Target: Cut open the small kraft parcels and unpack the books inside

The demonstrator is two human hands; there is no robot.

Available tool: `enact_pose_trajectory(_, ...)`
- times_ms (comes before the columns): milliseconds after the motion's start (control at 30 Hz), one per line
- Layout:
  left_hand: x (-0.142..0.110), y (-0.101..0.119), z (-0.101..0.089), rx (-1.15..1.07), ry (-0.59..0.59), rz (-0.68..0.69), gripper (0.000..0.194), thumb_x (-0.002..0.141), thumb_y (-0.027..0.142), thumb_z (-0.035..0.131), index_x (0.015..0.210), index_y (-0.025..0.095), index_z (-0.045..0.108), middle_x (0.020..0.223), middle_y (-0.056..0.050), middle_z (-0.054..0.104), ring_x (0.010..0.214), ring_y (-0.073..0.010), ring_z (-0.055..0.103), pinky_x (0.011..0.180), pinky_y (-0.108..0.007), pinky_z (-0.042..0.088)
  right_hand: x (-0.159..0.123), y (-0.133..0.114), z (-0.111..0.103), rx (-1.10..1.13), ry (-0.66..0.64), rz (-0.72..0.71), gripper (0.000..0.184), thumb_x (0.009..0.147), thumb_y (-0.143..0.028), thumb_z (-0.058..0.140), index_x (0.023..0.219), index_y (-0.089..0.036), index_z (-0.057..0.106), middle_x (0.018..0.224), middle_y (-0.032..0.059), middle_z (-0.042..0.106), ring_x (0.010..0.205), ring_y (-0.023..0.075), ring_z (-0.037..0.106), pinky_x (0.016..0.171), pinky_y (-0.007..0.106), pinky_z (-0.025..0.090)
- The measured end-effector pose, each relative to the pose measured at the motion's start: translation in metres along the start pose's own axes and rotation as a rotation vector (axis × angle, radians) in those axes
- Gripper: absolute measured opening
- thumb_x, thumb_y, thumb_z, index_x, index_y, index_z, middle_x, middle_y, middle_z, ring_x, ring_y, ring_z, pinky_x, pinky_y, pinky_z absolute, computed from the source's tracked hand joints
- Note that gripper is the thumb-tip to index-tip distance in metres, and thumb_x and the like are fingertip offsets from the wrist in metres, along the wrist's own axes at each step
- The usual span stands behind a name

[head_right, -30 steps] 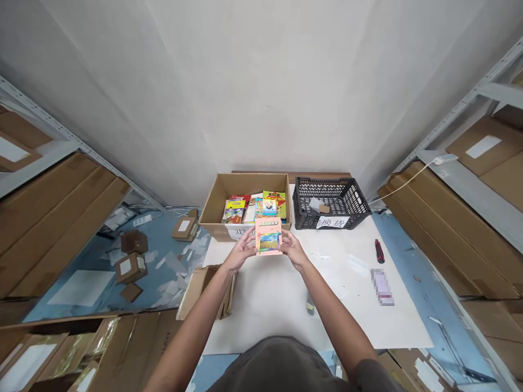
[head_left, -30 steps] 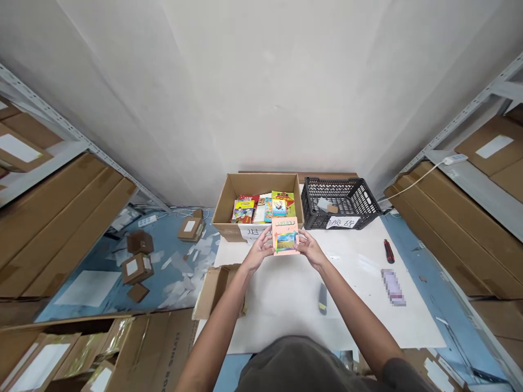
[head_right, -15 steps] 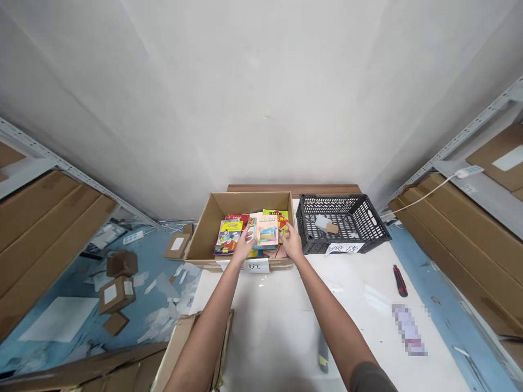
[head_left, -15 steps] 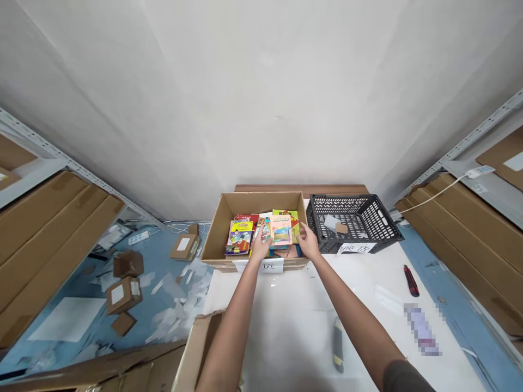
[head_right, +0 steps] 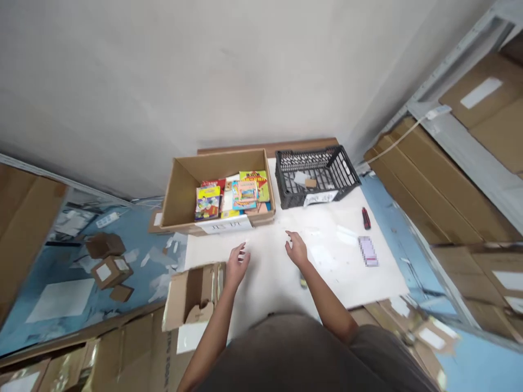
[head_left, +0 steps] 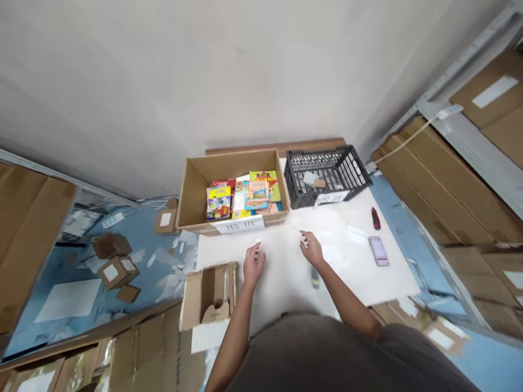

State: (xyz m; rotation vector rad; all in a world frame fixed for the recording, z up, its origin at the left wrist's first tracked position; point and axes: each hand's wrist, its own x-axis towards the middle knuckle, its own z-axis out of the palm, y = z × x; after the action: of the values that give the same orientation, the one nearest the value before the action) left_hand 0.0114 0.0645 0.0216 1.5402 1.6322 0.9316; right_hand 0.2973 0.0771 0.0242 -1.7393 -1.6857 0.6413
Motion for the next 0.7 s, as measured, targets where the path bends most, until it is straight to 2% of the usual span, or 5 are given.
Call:
enact_pose_trajectory(167,-0.079,-0.069,0.022,0.333,-0.198,-0.21,0.058,0.084,0.027,0.065,0.142,0.022,0.056,0.132,-0.014,0.059,0.117,-0.0288,0.059,0.103,-0.045,0.05,-0.102,0.083,-0.015,-0.288,-0.091,0.334,0.056,0.086,-0.019,0.053,0.142,-0.022,0.058,0.133,0.013,0.057,0.123,0.0294,0.055,0.097,0.041,0.052)
enact_pose_trajectory(300,-0.117,-0.097,0.033,0.598,-0.291,-0.373,0.071,0.086,0.034,0.065,0.153,0.021,0.043,0.149,-0.018,0.046,0.133,-0.0371,0.046,0.108,-0.05,0.043,-0.158,0.126,-0.019,-0.376,-0.193,0.542,0.062,0.085,-0.02,0.056,0.147,-0.021,0.053,0.149,0.0156,0.046,0.133,0.0334,0.047,0.1,0.043,0.049)
enact_pose_trajectory(400,-0.126,-0.104,0.044,0.719,-0.312,-0.358,0.071,0.087,0.034,0.064,0.154,0.021,0.042,0.149,-0.02,0.044,0.133,-0.0393,0.043,0.107,-0.051,0.041,-0.173,0.143,-0.017,-0.387,-0.251,0.576,0.068,0.085,-0.023,0.061,0.152,-0.022,0.047,0.155,0.0161,0.041,0.136,0.0349,0.043,0.101,0.044,0.047)
enact_pose_trajectory(500,-0.125,-0.103,0.059,0.747,-0.317,-0.298,0.058,0.088,0.03,0.059,0.145,0.021,0.054,0.141,-0.019,0.05,0.125,-0.0378,0.048,0.102,-0.048,0.043,-0.171,0.15,-0.01,-0.407,-0.302,0.485,0.066,0.086,-0.023,0.064,0.151,-0.024,0.049,0.15,0.0154,0.045,0.132,0.0331,0.042,0.1,0.041,0.047)
enact_pose_trajectory(700,-0.127,-0.088,0.096,0.611,-0.308,-0.353,0.044,0.089,0.018,0.05,0.129,0.019,0.069,0.121,-0.015,0.062,0.113,-0.031,0.058,0.097,-0.042,0.047,-0.164,0.151,0.002,-0.415,-0.354,0.534,0.031,0.097,-0.019,0.055,0.125,-0.02,0.068,0.125,0.0141,0.058,0.116,0.0273,0.051,0.089,0.033,0.048)
